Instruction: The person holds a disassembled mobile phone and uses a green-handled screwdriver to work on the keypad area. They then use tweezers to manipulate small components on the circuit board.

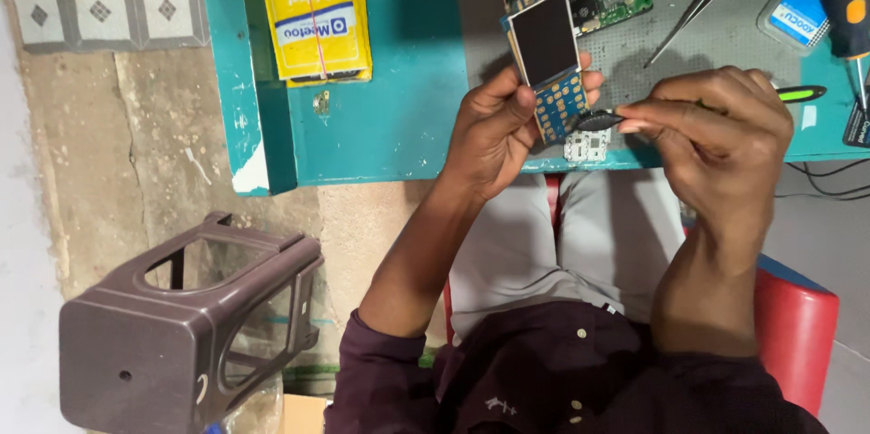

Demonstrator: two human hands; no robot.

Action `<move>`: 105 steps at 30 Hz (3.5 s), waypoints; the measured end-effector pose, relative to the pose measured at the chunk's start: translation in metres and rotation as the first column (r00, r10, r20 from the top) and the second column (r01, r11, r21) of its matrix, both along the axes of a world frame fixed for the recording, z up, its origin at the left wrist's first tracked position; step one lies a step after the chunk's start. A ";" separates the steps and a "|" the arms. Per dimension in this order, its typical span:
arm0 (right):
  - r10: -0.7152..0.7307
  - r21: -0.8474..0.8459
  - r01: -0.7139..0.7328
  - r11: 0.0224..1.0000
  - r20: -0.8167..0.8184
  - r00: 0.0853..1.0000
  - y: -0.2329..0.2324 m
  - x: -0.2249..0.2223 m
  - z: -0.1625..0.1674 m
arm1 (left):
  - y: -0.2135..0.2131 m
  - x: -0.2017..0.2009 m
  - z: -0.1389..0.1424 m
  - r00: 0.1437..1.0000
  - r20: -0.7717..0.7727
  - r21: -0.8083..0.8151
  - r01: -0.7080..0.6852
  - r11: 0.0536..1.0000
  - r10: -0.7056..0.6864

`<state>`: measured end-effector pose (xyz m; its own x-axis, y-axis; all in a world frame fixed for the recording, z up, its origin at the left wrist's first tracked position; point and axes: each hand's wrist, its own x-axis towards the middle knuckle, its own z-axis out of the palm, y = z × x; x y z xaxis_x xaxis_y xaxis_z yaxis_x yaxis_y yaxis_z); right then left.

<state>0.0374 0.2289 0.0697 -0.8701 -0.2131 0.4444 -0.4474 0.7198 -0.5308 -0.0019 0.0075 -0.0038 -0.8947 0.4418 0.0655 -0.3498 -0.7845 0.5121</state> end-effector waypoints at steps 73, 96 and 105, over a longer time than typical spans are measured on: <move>-0.110 -0.202 0.093 0.975 -0.073 0.991 -0.048 -0.027 0.008 | -0.004 0.003 -0.008 0.995 0.073 0.016 0.068 0.998 -0.069; -0.043 -0.076 0.031 0.997 -0.157 0.987 -0.060 -0.026 0.012 | -0.006 0.001 -0.002 0.989 0.146 0.102 0.006 0.995 -0.021; -0.073 -0.015 0.071 0.997 -0.153 0.986 -0.044 -0.030 0.010 | -0.008 0.000 0.011 0.997 0.073 -0.004 0.034 0.999 -0.034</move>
<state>0.0072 0.1850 0.0794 -0.8045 -0.1475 0.5753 -0.4710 0.7486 -0.4667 -0.0018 -0.0007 0.0070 -0.8815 0.4721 -0.0016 -0.4127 -0.7689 0.4883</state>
